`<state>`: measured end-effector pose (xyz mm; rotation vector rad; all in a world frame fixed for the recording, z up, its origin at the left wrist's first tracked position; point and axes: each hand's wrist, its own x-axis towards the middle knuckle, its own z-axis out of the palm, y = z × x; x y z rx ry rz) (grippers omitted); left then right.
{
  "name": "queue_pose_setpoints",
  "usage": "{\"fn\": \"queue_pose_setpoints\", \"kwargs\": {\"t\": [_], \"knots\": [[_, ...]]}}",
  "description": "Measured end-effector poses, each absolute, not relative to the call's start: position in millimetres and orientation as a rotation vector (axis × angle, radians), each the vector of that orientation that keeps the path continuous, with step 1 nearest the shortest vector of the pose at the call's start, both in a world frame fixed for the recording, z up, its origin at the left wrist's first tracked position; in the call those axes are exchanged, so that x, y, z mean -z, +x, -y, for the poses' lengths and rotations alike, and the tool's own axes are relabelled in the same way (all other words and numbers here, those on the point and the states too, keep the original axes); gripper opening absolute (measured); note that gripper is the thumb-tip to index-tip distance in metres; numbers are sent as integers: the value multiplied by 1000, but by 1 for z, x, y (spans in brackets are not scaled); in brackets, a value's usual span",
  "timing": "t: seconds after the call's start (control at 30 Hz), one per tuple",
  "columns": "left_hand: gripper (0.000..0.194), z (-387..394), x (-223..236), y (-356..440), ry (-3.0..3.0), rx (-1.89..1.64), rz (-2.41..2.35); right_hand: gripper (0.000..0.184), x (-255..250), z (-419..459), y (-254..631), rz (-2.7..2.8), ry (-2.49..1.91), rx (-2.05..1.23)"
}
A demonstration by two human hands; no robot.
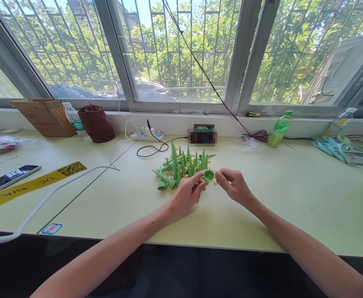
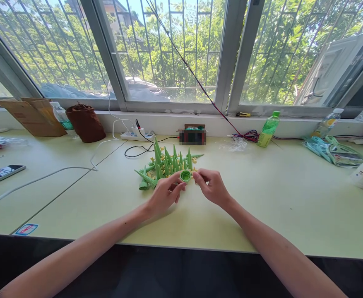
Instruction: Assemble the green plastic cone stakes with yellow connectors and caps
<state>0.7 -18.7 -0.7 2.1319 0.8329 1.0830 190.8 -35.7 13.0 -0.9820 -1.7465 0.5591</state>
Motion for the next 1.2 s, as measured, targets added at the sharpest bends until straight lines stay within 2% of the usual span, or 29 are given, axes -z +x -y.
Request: {"fn": "queue_pose_setpoints", "kwargs": {"t": [0.17, 0.3, 0.4, 0.67, 0.8, 1.0, 1.2], "knots": [[33, 20, 0, 1, 1950, -1104, -829, 39, -10, 35, 192, 1644, -989, -495], [59, 20, -6, 0, 1708, -973, -718, 34, -11, 36, 192, 1678, -962, -438], [66, 20, -10, 1, 1577, -865, -677, 32, -12, 36, 191, 1735, -940, -415], [51, 21, -17, -1, 1589, -757, -600, 32, -12, 35, 192, 1799, -930, -374], [36, 22, -13, -2, 1724, -804, -606, 38, -11, 35, 193, 1821, -948, -353], [24, 18, -2, -2, 2097, -940, -748, 47, -8, 33, 194, 1844, -1025, -362], [26, 17, 1, 0, 2267, -1072, -870, 49, -9, 33, 191, 1801, -1051, -373]]}}
